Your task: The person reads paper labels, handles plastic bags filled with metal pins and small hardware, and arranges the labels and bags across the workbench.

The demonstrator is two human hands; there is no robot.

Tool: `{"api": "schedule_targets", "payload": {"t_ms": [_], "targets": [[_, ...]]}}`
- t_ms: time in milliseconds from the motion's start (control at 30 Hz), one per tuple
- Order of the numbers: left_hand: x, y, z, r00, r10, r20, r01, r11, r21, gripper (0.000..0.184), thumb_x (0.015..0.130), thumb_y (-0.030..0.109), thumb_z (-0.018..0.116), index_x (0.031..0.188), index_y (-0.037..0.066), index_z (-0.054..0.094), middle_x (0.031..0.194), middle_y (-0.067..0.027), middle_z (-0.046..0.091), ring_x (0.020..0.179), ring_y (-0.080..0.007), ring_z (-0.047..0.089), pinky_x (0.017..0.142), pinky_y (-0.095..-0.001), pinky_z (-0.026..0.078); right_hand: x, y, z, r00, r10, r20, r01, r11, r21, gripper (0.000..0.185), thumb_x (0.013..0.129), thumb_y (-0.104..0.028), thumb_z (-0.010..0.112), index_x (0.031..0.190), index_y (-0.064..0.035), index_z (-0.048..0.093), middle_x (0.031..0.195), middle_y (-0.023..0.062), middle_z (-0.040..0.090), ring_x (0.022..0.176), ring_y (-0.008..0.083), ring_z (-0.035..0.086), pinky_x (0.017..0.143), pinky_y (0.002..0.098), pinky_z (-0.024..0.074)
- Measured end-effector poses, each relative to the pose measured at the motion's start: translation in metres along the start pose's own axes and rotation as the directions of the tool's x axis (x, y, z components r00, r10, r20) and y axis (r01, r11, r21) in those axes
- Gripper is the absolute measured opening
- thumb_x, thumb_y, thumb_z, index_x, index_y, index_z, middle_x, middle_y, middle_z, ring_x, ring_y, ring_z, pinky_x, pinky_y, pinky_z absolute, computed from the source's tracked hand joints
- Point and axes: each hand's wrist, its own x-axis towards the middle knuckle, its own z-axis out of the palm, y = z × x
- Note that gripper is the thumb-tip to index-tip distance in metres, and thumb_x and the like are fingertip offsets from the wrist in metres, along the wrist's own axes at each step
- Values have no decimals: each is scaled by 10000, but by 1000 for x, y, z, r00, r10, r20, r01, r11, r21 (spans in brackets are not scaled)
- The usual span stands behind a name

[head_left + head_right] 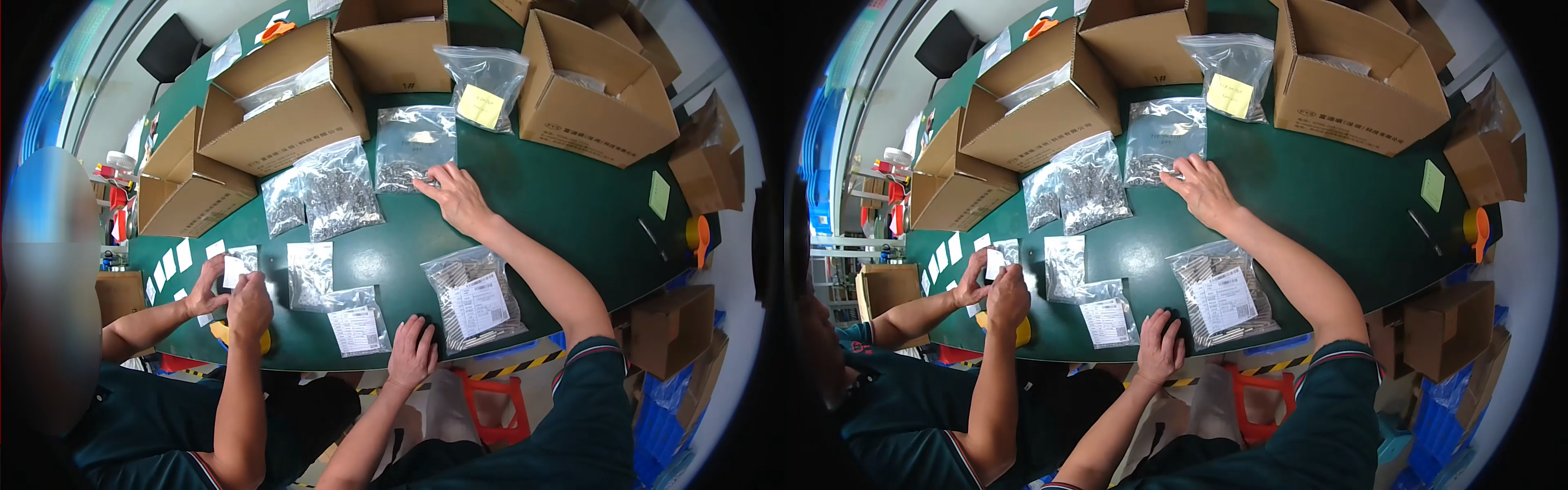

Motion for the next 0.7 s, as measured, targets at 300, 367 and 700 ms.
{"api": "schedule_targets", "payload": {"t_ms": [300,367,700], "targets": [[1,2,0,1000,-29,-12,29,1000,-2,418,699,105,567,1093,27,451,1139,-178,413,1095,-345,397,917,-471,322,-2,-1,1,1000,-7,-9,7,1000,-27,386,666,28,499,1022,-102,571,907,43,457,875,204,439,703,320,379],[1,2,0,1000,-25,-12,25,1000,-5,418,699,103,566,1093,28,449,1137,-178,413,1092,-347,397,917,-472,322,-2,-3,-1,1000,1,-4,-1,1000,-30,383,667,29,499,1021,-100,570,908,43,457,877,205,438,705,322,380],[3,0,0,1000,0,-15,0,1000,-12,400,685,86,565,1065,11,466,1134,-188,416,1087,-356,396,920,-471,318,4,-9,3,999,27,22,-26,998,-56,374,661,-21,531,1018,-123,574,915,64,482,904,227,446,691,334,391]]}}
